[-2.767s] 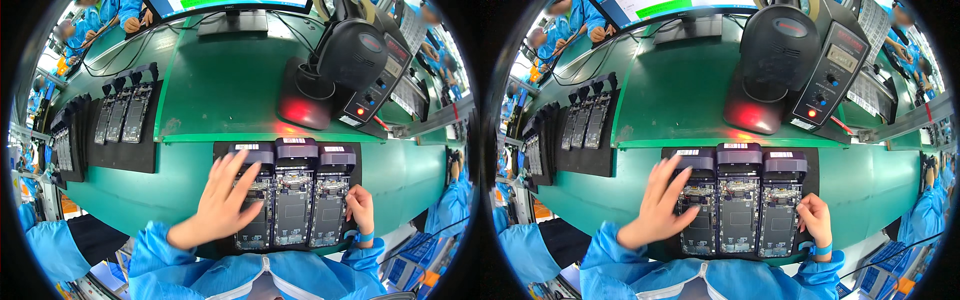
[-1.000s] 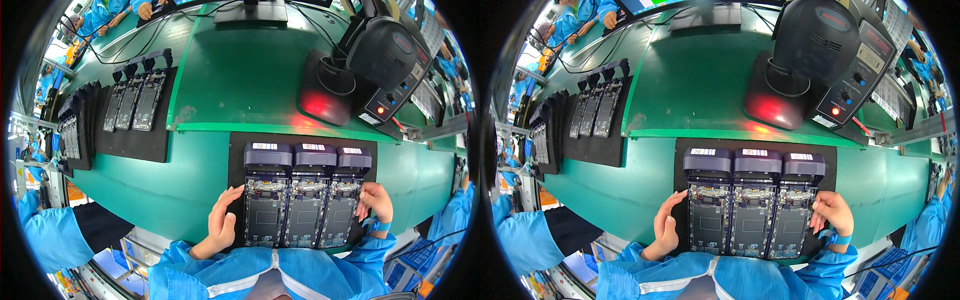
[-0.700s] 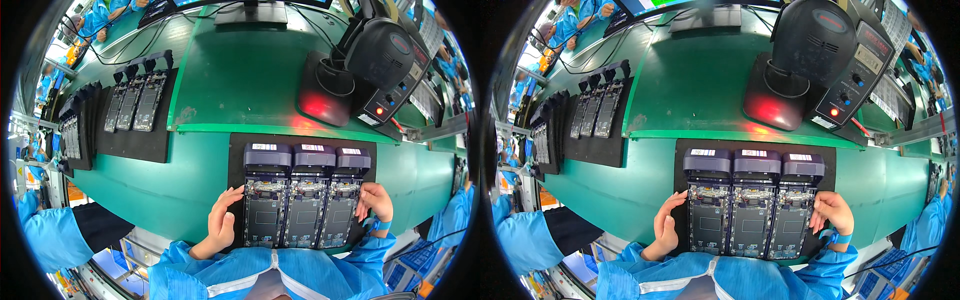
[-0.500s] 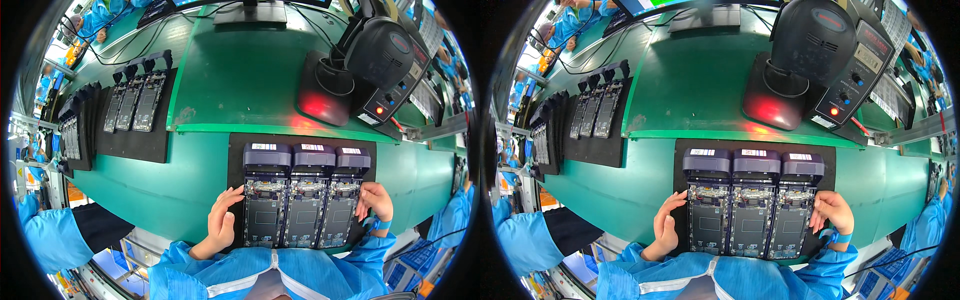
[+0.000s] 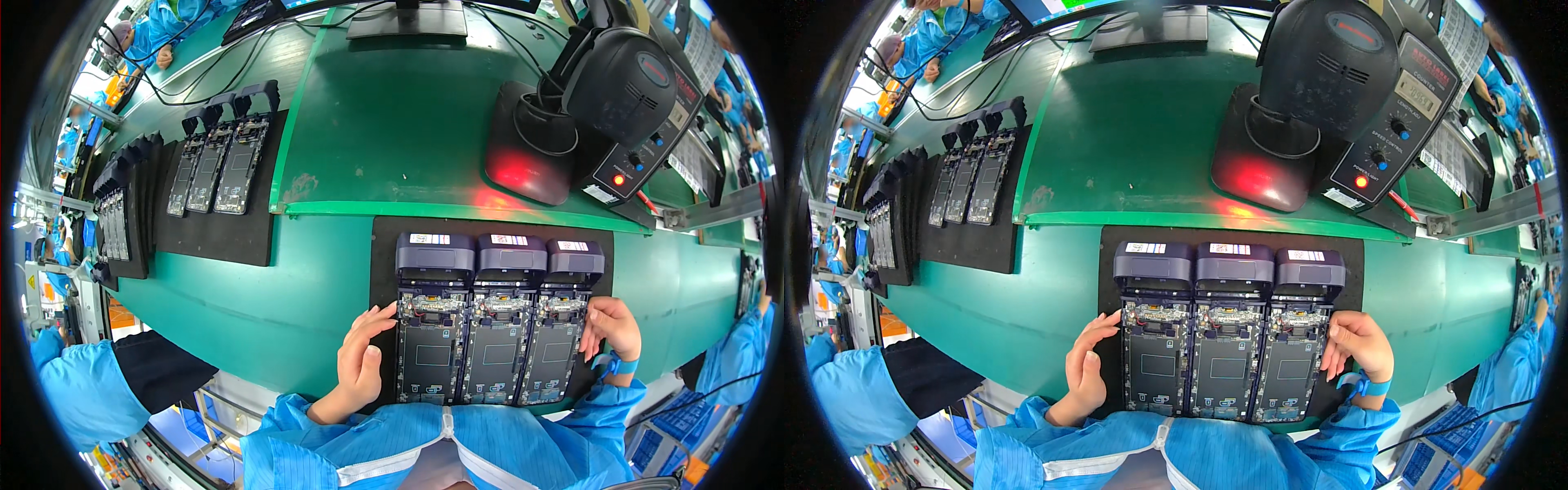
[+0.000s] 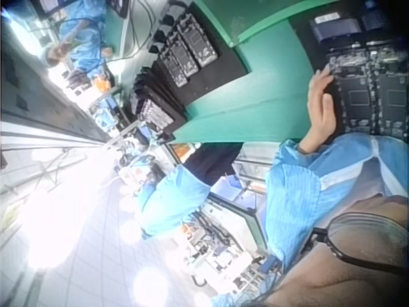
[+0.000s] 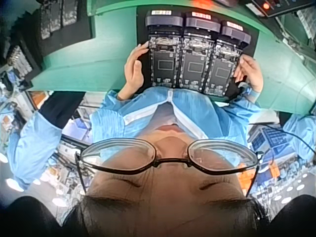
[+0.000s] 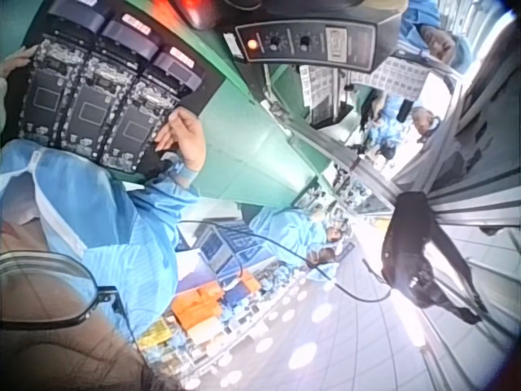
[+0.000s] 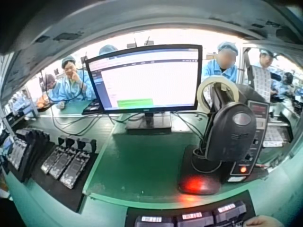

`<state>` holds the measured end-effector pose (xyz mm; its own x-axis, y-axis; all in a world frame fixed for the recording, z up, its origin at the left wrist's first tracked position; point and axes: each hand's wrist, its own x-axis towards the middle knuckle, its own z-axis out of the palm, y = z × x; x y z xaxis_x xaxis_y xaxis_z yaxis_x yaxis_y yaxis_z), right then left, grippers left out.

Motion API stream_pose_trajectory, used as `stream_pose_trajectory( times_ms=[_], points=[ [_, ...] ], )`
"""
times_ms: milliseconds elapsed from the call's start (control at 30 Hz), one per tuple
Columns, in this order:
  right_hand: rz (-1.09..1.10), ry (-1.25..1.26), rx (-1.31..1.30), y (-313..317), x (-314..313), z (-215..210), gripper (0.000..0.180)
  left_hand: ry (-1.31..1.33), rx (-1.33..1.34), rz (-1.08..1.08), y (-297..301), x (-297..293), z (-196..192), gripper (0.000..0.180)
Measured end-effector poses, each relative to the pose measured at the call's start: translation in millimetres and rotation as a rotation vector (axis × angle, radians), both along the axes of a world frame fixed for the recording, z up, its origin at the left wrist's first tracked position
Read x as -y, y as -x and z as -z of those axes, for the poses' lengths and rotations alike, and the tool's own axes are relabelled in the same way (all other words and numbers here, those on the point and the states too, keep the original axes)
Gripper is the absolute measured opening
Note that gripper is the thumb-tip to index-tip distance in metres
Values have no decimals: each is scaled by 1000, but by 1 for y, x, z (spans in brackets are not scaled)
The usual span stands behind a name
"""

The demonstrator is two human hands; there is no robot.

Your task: The person assembles electronic devices on a factory assembly line. They pick up circuit boards and place them into black plastic trays, then use a handheld scanner to scan the items. The person also applies labels to the devices and moves the trays along the green workbench.

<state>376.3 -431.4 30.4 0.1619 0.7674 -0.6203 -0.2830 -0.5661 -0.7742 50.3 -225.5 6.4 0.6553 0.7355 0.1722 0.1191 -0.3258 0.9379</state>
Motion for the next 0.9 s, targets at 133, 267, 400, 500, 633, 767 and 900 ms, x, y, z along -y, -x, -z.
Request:
stream_pose_trajectory(
  times_ms=[133, 267, 400, 500, 633, 767, 900],
  points=[
    [11, -4, -18, -1, 2, 2, 25, 4, -18, 0, 0, 0, -2, 38],
    [6, -4, -11, -1, 1, 3, 25, -26, -37, 7, 0, 0, -2, 38],
    [3, -12, -18, -2, 1, 3, 26, -5, -1, -15, -2, 1, -3, 37],
    [4, -6, -13, 0, 1, 1, 27, 20, 17, -21, -2, 1, -5, 36],
    [-3, -11, -11, -1, 2, 0, 26, 18, 7, -17, -1, 2, -4, 36],
    [-8, 35, 10, 1, -1, -6, 22, 76, 75, -94, 3, 6, 1, 35],
    [-22, 46, -4, -1, -3, -5, 23, 184, 54, -156, 23, 24, -4, 38]
  ],
)
